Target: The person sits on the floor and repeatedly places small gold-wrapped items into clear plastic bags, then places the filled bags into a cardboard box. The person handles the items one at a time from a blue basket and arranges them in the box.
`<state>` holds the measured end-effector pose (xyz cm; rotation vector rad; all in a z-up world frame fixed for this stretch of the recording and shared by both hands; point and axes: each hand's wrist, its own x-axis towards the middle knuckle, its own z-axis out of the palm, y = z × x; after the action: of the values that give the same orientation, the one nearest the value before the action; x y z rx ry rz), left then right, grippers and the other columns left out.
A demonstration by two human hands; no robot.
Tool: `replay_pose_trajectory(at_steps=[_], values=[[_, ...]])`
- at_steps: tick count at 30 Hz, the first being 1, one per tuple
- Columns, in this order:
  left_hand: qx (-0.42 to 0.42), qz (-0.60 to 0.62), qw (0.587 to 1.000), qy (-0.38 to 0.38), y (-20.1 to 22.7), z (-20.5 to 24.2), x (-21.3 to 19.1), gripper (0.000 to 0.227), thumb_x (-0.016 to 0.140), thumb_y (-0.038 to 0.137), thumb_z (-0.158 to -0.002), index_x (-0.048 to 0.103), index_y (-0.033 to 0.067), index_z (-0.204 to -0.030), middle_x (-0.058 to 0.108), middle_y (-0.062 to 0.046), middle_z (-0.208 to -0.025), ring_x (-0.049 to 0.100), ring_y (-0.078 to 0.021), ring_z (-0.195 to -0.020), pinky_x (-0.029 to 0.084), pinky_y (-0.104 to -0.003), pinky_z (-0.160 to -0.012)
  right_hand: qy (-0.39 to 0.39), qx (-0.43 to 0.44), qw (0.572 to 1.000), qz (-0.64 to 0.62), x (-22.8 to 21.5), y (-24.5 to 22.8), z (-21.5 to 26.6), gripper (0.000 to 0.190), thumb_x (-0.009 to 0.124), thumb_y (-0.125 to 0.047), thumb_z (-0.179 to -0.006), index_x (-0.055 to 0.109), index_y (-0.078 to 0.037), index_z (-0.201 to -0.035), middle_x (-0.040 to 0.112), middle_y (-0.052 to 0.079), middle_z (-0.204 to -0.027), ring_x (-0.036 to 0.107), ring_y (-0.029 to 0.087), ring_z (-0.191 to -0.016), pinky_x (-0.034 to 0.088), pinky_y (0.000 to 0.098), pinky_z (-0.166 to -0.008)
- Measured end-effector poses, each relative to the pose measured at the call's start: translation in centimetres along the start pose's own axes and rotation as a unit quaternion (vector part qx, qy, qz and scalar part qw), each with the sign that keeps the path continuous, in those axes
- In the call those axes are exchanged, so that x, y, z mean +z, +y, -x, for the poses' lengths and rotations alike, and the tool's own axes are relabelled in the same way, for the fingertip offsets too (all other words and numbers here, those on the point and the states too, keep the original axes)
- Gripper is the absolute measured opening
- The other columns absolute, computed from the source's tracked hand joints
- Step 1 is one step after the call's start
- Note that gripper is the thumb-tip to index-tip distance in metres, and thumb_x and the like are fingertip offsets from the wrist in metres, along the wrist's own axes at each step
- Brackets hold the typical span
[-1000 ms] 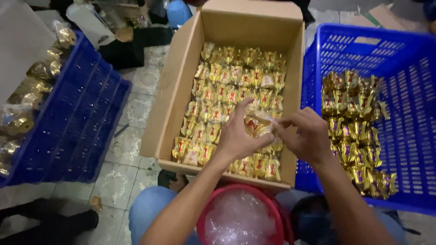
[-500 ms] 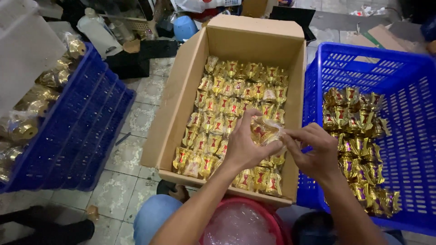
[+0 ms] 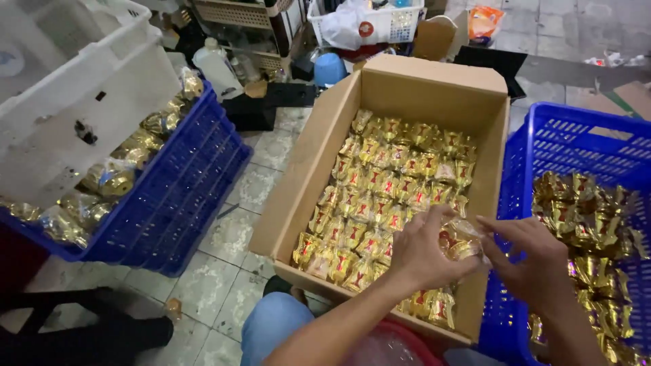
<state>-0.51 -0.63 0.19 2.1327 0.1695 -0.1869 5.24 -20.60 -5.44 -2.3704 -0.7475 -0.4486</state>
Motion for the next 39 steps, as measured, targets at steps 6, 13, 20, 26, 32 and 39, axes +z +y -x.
replay_pose_trajectory(at_steps=[6, 13, 20, 26, 32, 39], values=[[0.026, -0.042, 0.999, -0.018, -0.9, 0.0, 0.8, 0.077, 0.063, 0.063, -0.064, 0.045, 0.0267, -0.129, 0.058, -0.011, -0.129, 0.056, -0.0285, -0.118, 0.044, -0.05, -0.099, -0.152, 0.072, 0.984, 0.063, 1.1, 2.7, 1.4, 0.042, 0.079, -0.025, -0.081, 0.077, -0.028, -0.123, 0.08, 0.0, -0.101, 0.07, 0.018, -0.087, 0.059, 0.0367, -0.064], [0.088, -0.072, 0.992, 0.051, -1.0, 1.3, 2.0, 0.073, 0.066, 0.056, -0.071, 0.045, 0.0236, -0.133, 0.048, -0.022, -0.143, 0.041, -0.041, -0.137, 0.03, -0.064, -0.106, -0.201, 0.126, 0.971, 0.017, 1.7, 3.4, 1.6, 0.039, 0.071, -0.013, -0.082, 0.081, -0.032, -0.115, 0.081, -0.001, -0.09, 0.071, 0.023, -0.079, 0.053, 0.0415, -0.062], [0.219, -0.074, 0.956, 0.183, -2.1, 2.3, 3.1, 0.063, 0.068, 0.051, -0.077, 0.046, 0.0181, -0.126, 0.053, -0.027, -0.134, 0.052, -0.0432, -0.125, 0.042, -0.061, -0.098, -0.163, 0.273, 0.942, -0.109, 2.4, 2.0, 1.2, 0.036, 0.069, 0.009, -0.073, 0.088, -0.012, -0.096, 0.081, 0.007, -0.069, 0.064, 0.017, -0.053, 0.049, 0.032, -0.047], [0.311, -0.106, 0.9, 0.287, -3.6, 2.3, 3.1, 0.072, 0.077, 0.048, -0.074, 0.042, 0.0181, -0.129, 0.048, -0.029, -0.132, 0.054, -0.0409, -0.119, 0.046, -0.053, -0.089, -0.176, 0.305, 0.865, -0.358, 3.4, -0.8, -0.1, 0.028, 0.075, -0.018, -0.084, 0.085, -0.005, -0.106, 0.087, 0.015, -0.097, 0.078, 0.028, -0.085, 0.06, 0.0442, -0.085], [0.307, -0.159, 0.89, 0.298, -4.6, 2.6, 1.1, 0.072, 0.075, 0.04, -0.072, 0.039, 0.0173, -0.13, 0.048, -0.034, -0.133, 0.054, -0.045, -0.121, 0.041, -0.056, -0.088, -0.073, 0.132, 0.984, -0.099, 7.8, 2.5, 1.1, 0.026, 0.082, -0.026, -0.079, 0.083, -0.019, -0.105, 0.084, 0.003, -0.091, 0.078, 0.017, -0.067, 0.06, 0.0297, -0.056], [0.117, -0.095, 0.975, 0.165, -3.5, 2.5, -1.8, 0.083, 0.069, 0.053, -0.069, 0.031, 0.0194, -0.134, 0.05, -0.019, -0.128, 0.054, -0.0362, -0.109, 0.04, -0.058, -0.091, -0.118, 0.089, 0.987, -0.06, 6.3, 1.8, -0.4, 0.066, 0.07, 0.011, -0.066, 0.079, -0.023, -0.122, 0.082, 0.004, -0.099, 0.072, 0.013, -0.065, 0.055, 0.0283, -0.059]])
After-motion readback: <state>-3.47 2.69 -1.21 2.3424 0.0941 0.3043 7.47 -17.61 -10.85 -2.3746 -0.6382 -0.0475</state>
